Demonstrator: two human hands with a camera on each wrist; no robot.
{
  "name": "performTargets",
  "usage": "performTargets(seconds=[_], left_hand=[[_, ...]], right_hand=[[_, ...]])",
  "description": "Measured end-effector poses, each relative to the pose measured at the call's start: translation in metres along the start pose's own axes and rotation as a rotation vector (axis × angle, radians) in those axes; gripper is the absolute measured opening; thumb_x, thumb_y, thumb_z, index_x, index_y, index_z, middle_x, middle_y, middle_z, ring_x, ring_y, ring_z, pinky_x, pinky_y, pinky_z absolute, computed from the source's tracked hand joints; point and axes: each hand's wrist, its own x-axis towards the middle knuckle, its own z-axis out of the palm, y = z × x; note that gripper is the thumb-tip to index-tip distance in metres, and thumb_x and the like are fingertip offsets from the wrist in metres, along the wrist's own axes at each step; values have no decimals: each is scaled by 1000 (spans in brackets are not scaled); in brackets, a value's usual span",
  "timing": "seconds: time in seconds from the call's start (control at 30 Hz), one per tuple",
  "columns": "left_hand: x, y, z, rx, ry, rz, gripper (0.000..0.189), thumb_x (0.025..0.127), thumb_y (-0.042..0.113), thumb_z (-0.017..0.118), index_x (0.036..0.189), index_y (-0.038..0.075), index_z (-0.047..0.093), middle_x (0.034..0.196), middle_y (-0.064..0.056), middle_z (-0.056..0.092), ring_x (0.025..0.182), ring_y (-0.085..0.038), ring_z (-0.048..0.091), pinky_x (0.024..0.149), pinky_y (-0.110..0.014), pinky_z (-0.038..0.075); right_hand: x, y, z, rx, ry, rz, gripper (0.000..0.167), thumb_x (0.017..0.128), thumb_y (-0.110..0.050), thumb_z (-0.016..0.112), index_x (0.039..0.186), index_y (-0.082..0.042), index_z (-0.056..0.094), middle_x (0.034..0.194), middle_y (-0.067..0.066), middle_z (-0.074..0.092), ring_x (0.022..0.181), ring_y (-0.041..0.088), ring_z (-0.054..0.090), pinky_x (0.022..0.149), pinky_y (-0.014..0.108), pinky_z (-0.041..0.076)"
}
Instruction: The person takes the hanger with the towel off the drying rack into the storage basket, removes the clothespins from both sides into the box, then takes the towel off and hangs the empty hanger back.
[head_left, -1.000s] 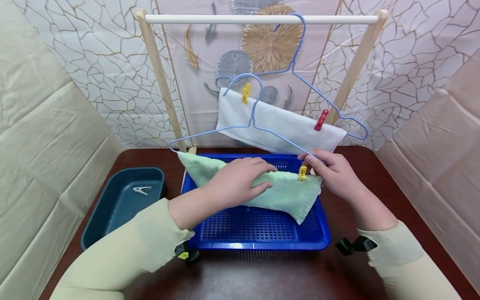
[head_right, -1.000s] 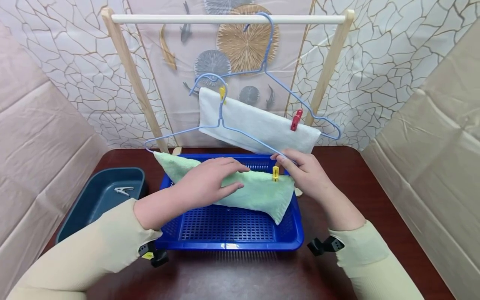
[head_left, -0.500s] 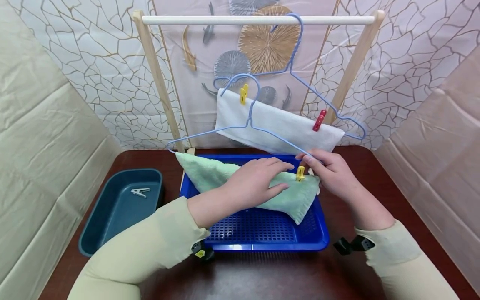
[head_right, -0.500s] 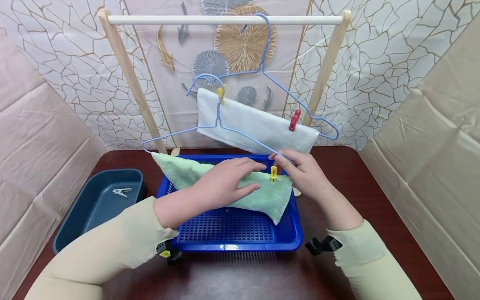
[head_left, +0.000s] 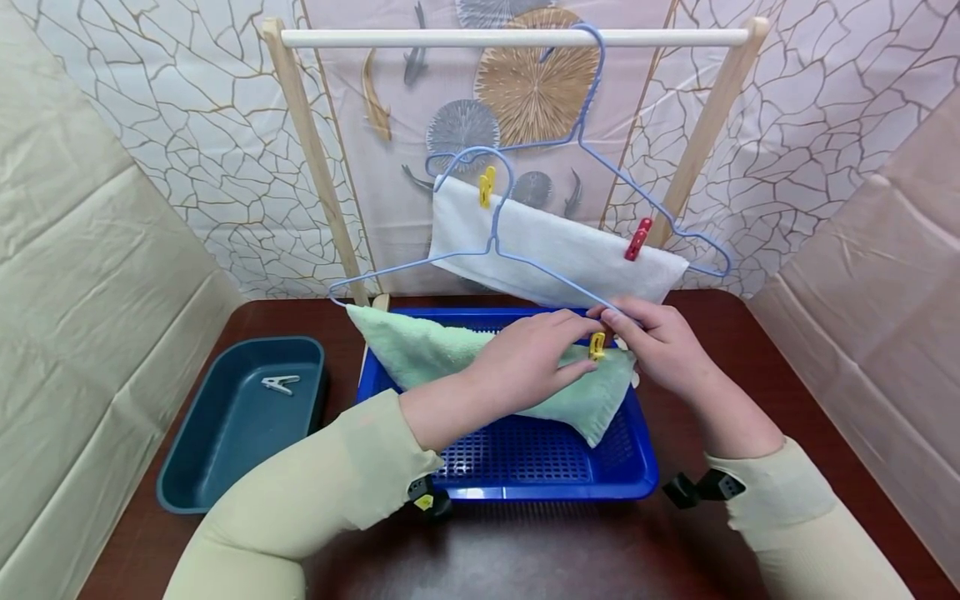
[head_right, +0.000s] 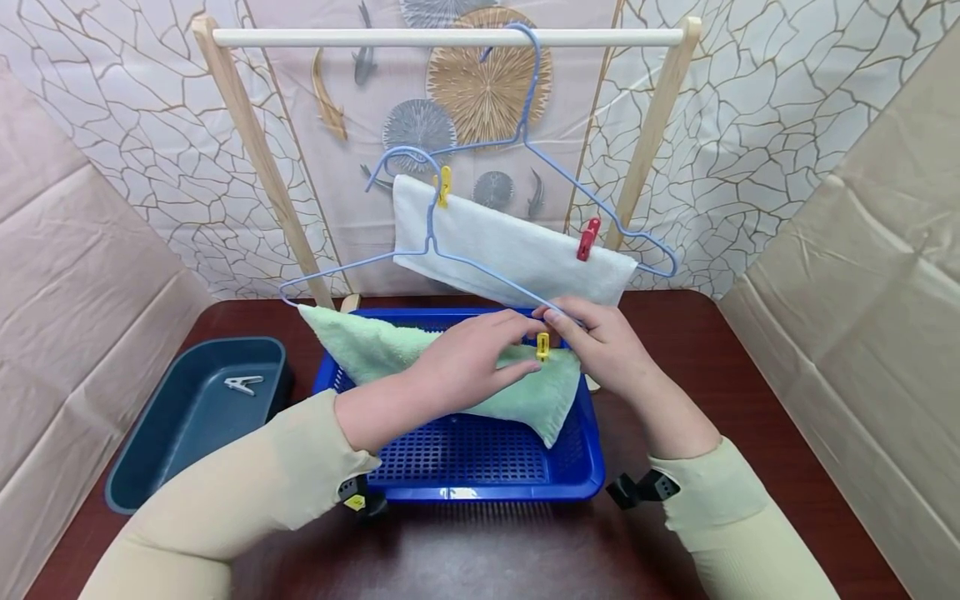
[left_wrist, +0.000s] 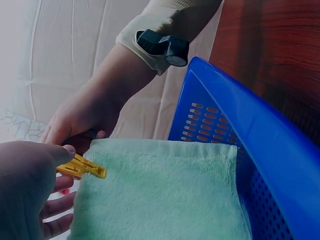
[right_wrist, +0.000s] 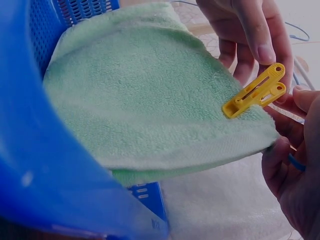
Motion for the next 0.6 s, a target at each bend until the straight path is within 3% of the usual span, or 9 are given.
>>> performTargets(seconds=[0.3, 0.6], left_hand=[[4, 3, 5, -21, 9, -21, 40, 99, 39, 59, 134, 19, 61, 123, 5, 63, 112, -9, 60, 93, -26, 48], [3, 4, 9, -55, 18, -33, 40, 101, 40, 55, 134, 19, 61, 121, 4, 64, 110, -9, 61, 92, -26, 49]], right_hand=[[-2, 1, -1, -28, -7, 28, 23, 104, -12, 50, 111, -8, 72, 91, 1, 68, 81, 10, 59, 68, 20, 46], [-3, 2, 0, -13, -8, 33, 22, 104, -12, 50, 110, -8, 72, 86, 1, 67, 77, 13, 59, 63, 22, 45]])
